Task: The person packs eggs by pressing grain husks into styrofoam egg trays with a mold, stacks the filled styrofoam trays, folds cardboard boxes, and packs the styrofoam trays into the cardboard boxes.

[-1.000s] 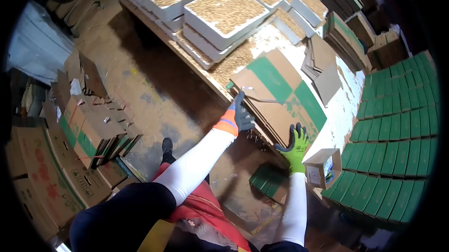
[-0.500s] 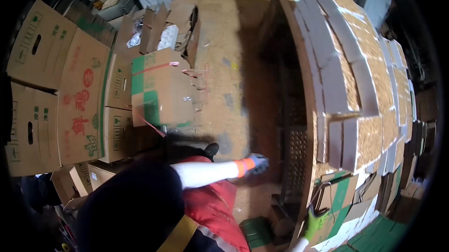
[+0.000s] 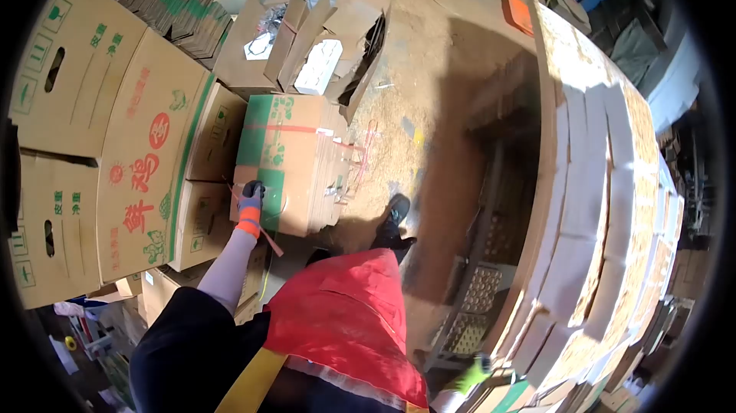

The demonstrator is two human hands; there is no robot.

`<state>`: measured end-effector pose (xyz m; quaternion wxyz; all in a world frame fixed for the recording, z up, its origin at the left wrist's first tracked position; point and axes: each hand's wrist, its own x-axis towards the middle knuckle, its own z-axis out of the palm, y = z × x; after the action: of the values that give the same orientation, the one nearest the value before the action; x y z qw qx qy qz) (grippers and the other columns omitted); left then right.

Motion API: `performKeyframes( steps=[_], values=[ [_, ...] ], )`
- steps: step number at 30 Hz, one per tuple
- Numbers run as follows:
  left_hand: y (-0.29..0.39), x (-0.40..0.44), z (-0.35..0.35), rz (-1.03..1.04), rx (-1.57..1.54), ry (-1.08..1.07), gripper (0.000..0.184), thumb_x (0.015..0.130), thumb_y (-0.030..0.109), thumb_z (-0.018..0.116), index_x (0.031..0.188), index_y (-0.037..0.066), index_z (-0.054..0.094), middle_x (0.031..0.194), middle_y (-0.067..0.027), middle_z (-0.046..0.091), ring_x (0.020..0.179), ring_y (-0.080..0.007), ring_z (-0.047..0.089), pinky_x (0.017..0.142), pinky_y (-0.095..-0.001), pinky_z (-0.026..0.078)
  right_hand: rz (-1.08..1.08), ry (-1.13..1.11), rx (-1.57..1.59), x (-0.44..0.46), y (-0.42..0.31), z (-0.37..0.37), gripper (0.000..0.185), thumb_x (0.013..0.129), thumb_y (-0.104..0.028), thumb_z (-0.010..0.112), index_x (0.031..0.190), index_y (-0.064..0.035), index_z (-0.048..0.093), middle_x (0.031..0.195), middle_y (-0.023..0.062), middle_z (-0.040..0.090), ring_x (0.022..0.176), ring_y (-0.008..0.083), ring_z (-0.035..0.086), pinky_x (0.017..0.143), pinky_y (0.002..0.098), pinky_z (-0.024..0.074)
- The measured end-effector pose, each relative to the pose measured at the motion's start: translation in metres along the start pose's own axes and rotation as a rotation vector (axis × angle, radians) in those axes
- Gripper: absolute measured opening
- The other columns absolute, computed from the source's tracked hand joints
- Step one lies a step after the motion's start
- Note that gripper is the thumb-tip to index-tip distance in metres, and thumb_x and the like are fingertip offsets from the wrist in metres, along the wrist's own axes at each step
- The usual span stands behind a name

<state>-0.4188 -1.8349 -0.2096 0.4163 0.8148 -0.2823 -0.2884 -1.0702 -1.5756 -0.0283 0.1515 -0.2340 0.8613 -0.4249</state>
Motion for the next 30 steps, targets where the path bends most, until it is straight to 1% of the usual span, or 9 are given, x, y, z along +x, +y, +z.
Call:
performKeyframes(
  steps=[1,3,4,8,11,19,21,22,30],
  values=[
    [0.003,0.004,0.005,-0.012,0.02,0.005,0.018,0.088,0.019,0.058,0.1,0.008,0.064,0.087,-0.0063,0.066,0.078,-0.0183,0.061,0.072,-0.0311,0.047,0.006,-0.189,-0.034,-0.006,0.004,0.014,0.002,0.073,-0.004,0.063,0.071,-0.005,0.063,0.064,0.002,0.06,0.06,0.0146,0.056,0.057,0.0283,0.0457],
    [0.019,0.001,0.025,-0.028,0.027,0.0,0.018,0.087,0.019,0.059,0.1,0.008,0.064,0.086,-0.0055,0.066,0.077,-0.0162,0.06,0.072,-0.0298,0.047,0.508,-0.656,-0.053,-0.012,0.046,0.047,0.005,0.073,-0.009,0.065,0.074,-0.0037,0.064,0.066,0.0047,0.063,0.062,0.0173,0.06,0.057,0.0306,0.0468],
    [0.027,-0.001,0.041,-0.04,0.033,-0.011,0.019,0.087,0.019,0.06,0.101,0.007,0.064,0.086,-0.0047,0.066,0.077,-0.0141,0.06,0.072,-0.0286,0.048,0.507,-0.657,-0.057,0.001,0.036,0.062,0.005,0.073,-0.009,0.065,0.074,-0.0037,0.064,0.066,0.0047,0.063,0.062,0.0173,0.06,0.057,0.0306,0.0468],
    [0.053,0.008,0.107,-0.079,-0.234,-0.101,0.018,0.085,0.008,0.061,0.103,0.005,0.064,0.088,-0.0023,0.065,0.076,-0.0088,0.058,0.071,-0.0237,0.048,0.042,-0.85,-0.497,0.075,-0.077,0.173,0.011,0.073,-0.011,0.066,0.08,-0.0034,0.065,0.069,0.0078,0.065,0.065,0.0192,0.062,0.059,0.0328,0.0485],
    [0.071,0.04,0.164,-0.065,-0.083,-0.075,0.018,0.089,0.003,0.056,0.106,0.002,0.062,0.09,-0.0045,0.065,0.076,-0.0126,0.06,0.072,-0.0245,0.049,-0.22,-0.792,-0.461,0.157,-0.072,0.255,0.025,0.074,-0.017,0.068,0.095,-0.0045,0.065,0.079,0.0129,0.067,0.072,0.0228,0.065,0.067,0.0351,0.0503],
    [0.185,0.143,0.251,0.159,-0.22,-0.107,0.02,0.085,0.011,0.06,0.103,0.003,0.063,0.095,-0.0073,0.065,0.086,-0.0184,0.061,0.079,-0.0288,0.048,-0.492,-0.88,-0.416,0.289,-0.194,0.49,0.047,0.075,-0.02,0.073,0.116,-0.004,0.057,0.105,0.0133,0.065,0.096,0.0269,0.062,0.085,0.035,0.0481],
    [0.173,0.175,0.268,0.167,-0.17,-0.099,0.021,0.082,0.018,0.064,0.098,0.005,0.064,0.094,-0.0088,0.065,0.088,-0.023,0.061,0.08,-0.0324,0.047,-0.441,-1.009,-0.373,0.27,-0.244,0.539,0.044,0.077,-0.017,0.071,0.115,-0.0006,0.057,0.104,0.0105,0.065,0.095,0.0215,0.062,0.087,0.0319,0.0476],
    [0.134,0.196,0.285,0.099,-0.115,-0.082,0.022,0.081,0.02,0.065,0.098,0.006,0.065,0.095,-0.0097,0.065,0.089,-0.0257,0.061,0.08,-0.0345,0.047,-0.13,-1.116,-0.262,0.252,-0.278,0.56,0.04,0.079,-0.013,0.069,0.115,-0.001,0.057,0.104,0.0071,0.064,0.095,0.0142,0.06,0.086,0.0283,0.0466],
    [0.126,0.325,0.309,-0.222,0.445,-0.168,0.048,0.069,0.04,0.072,0.108,0.015,0.06,0.11,-0.0105,0.059,0.105,-0.0321,0.053,0.093,-0.0408,0.042,-0.067,-1.466,-0.21,0.193,-0.352,0.751,0.042,0.081,-0.014,0.068,0.12,-0.0057,0.056,0.106,0.0064,0.063,0.095,0.0127,0.059,0.082,0.0271,0.047]
  ],
)
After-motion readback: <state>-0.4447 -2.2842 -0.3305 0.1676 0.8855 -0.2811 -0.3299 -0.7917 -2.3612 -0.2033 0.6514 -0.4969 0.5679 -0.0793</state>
